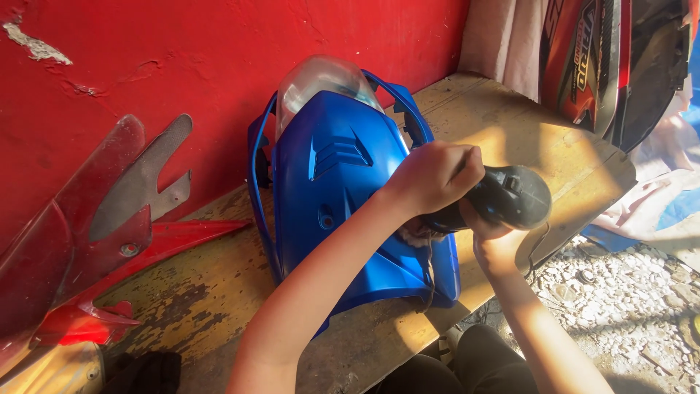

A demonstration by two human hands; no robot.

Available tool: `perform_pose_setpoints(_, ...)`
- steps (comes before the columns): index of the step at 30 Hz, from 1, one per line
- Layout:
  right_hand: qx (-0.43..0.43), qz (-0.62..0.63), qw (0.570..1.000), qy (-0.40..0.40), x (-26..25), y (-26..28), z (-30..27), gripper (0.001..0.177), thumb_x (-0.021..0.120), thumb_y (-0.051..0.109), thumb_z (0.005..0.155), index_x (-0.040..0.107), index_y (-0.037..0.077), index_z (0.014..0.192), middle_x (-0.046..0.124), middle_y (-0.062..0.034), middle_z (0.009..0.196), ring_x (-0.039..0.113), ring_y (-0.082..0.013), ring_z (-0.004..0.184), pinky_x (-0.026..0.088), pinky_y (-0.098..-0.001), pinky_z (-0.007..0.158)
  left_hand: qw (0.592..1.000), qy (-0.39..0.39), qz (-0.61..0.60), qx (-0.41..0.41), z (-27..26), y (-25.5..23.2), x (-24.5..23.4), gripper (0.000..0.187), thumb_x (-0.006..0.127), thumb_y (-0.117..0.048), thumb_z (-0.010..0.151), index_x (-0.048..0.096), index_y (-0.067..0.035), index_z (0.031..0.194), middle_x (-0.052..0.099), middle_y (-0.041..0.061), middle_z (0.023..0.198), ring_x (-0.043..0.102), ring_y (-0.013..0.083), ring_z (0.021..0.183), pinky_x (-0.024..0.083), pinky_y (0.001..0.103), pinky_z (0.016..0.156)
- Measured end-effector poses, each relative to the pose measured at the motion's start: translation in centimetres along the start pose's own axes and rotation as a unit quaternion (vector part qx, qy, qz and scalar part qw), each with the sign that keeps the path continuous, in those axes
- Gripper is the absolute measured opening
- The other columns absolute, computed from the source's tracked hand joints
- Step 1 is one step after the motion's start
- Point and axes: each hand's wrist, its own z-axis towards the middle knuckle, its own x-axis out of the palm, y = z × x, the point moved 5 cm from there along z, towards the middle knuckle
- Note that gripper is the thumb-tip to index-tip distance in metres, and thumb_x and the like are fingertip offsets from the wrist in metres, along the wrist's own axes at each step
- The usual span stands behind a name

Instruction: The person uses a handheld electric polisher with a buffing pad to polish a blue motorcycle fairing. The person moves the tool across the surface of the fairing, which is resting on a wooden workbench next to a red motorcycle part.

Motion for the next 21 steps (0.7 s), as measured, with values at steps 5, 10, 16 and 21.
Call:
perform_pose_setpoints(5,-0.055,-0.112,0.992,0.012,2.5,1.0,0.8,0.052,0.089,0.01,0.083,0.062,0.007,0.127,0.07,-0.005,0.118,0.068,-0.0171,0.108,0.055,-0.0326,0.1,0.999,-0.018,0.007,-0.027,0.0,0.1,-2.6,0.042,0.044,-0.03,0.103,0.062,-0.003,0.076,0.064,0.023,0.073,0.067,0.04,0.073,0.052,0.047,0.066)
perform_pose_setpoints(10,-0.058,-0.291,0.954,0.038,3.4,3.1,-0.6,0.048,0.087,0.016,0.081,0.067,0.005,0.123,0.072,-0.006,0.113,0.069,-0.0171,0.101,0.055,-0.0319,0.094,0.999,-0.002,0.009,-0.039,-1.7,-0.7,-3.7,0.04,0.045,-0.03,0.101,0.063,-0.002,0.077,0.064,0.022,0.071,0.068,0.0391,0.071,0.052,0.046,0.065)
perform_pose_setpoints(16,-0.095,-0.261,0.959,0.05,4.2,3.3,0.7,0.05,0.087,0.019,0.082,0.067,0.006,0.125,0.073,-0.0047,0.114,0.07,-0.0172,0.101,0.056,-0.0313,0.094,1.0,-0.019,0.006,-0.017,-1.6,-0.7,-4.4,0.042,0.044,-0.03,0.103,0.065,-0.004,0.078,0.065,0.021,0.073,0.067,0.0392,0.073,0.053,0.046,0.067)
perform_pose_setpoints(21,-0.097,-0.255,0.956,0.11,7.6,3.8,1.1,0.056,0.084,0.013,0.084,0.064,0.003,0.135,0.07,-0.0088,0.125,0.067,-0.0194,0.114,0.05,-0.0356,0.106,0.998,-0.039,0.0,-0.047,-2.1,0.1,-6.8,0.04,0.045,-0.028,0.103,0.062,-0.002,0.077,0.063,0.022,0.071,0.065,0.0406,0.069,0.05,0.047,0.064)
